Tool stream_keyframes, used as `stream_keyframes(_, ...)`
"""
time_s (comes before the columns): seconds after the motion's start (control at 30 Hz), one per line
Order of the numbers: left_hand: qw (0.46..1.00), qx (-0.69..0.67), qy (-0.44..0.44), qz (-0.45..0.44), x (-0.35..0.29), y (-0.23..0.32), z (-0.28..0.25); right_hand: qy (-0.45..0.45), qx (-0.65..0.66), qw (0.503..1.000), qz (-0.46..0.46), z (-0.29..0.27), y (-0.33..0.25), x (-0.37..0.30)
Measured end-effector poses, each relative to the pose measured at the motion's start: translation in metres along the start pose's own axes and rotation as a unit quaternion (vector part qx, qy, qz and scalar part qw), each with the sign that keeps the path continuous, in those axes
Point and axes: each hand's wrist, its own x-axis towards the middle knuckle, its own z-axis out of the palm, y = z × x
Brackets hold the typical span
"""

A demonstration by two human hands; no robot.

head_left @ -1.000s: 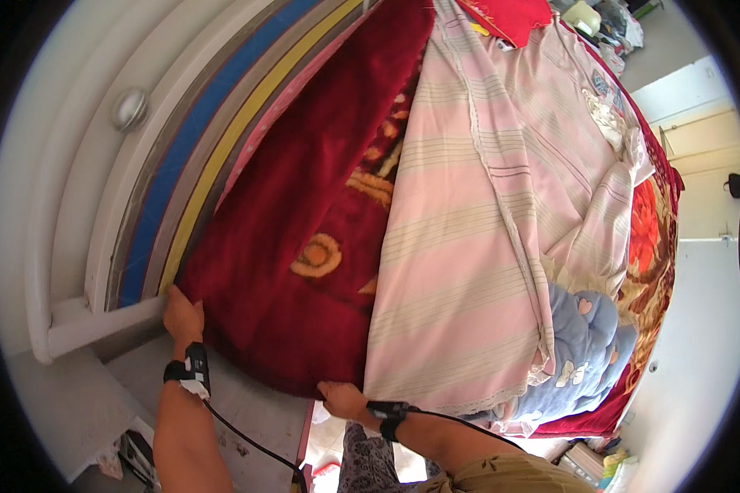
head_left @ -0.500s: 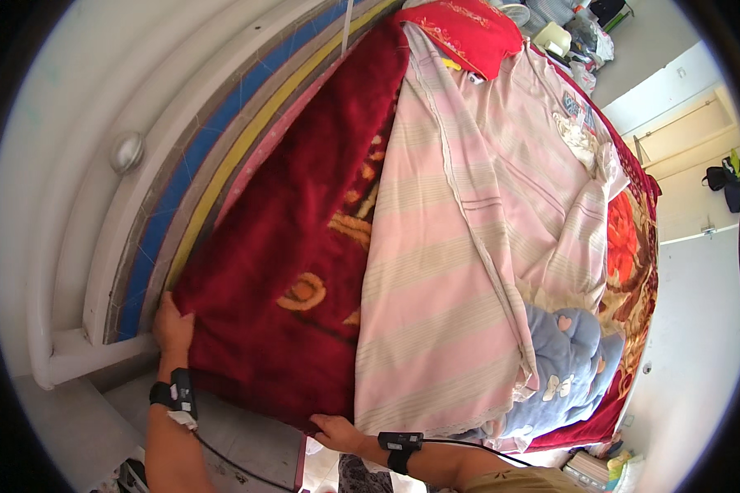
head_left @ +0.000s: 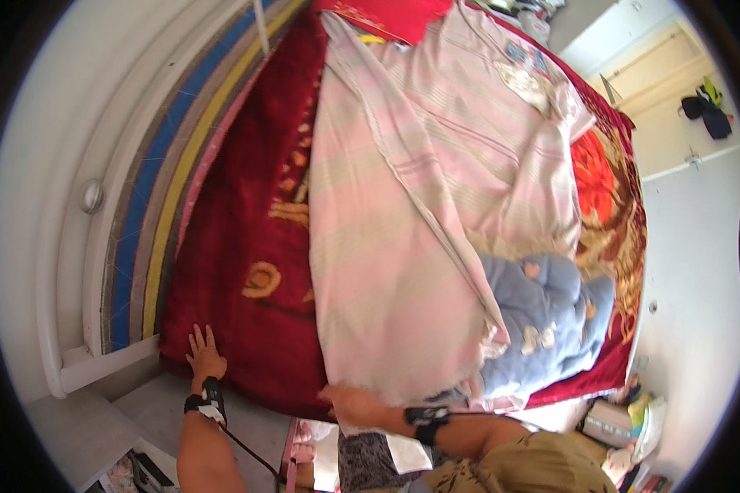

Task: The person folds a colorful pillow, a pink plush toy, a white duvet, and a dark garment on a bed in a bedroom. The person then adjusts the bedsheet and a red patterned blanket.

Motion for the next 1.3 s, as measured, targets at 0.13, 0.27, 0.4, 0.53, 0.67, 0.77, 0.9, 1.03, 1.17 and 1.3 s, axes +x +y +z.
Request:
stream_keyframes(0.13,0.989,-0.036,-0.140,-0.028,-0.023,-0.014,0.026,0.311,-0.205,0.921,0.113,-0.099,0.026,-0.081)
stream_keyframes(0.27,0.982,-0.053,-0.181,0.013,-0.055,-0.005,0.026,0.509,-0.244,0.797,0.216,-0.163,0.053,-0.172)
stream_keyframes(0.4,0.974,-0.181,0.039,0.133,-0.095,0.077,0.033,0.528,-0.162,0.757,0.350,-0.181,0.078,-0.189)
stream_keyframes(0.53,0.852,-0.382,-0.176,0.310,-0.153,0.204,0.057,0.496,-0.082,0.795,0.339,-0.203,0.078,-0.184)
stream_keyframes(0.67,0.633,-0.642,-0.297,0.315,-0.197,0.299,0.024,0.473,0.241,0.835,0.145,-0.192,0.009,-0.168)
stream_keyframes(0.77,0.535,-0.746,-0.266,0.294,-0.199,0.300,-0.049,0.385,0.373,0.844,0.026,-0.165,-0.065,-0.116)
stream_keyframes(0.9,0.722,-0.573,0.068,0.382,-0.200,0.215,-0.141,0.255,0.419,0.870,-0.044,-0.152,-0.133,-0.053)
stream_keyframes(1.03,0.732,-0.580,-0.019,0.359,-0.183,0.087,-0.174,0.085,0.314,0.934,-0.147,-0.128,-0.142,-0.026)
stream_keyframes(1.17,0.650,-0.730,0.164,0.131,-0.108,-0.034,-0.135,0.067,0.218,0.974,0.010,-0.080,-0.080,-0.044)
stream_keyframes(1.3,0.842,-0.418,0.341,-0.029,-0.027,-0.110,-0.071,0.132,0.085,0.962,0.223,-0.053,0.022,-0.115)
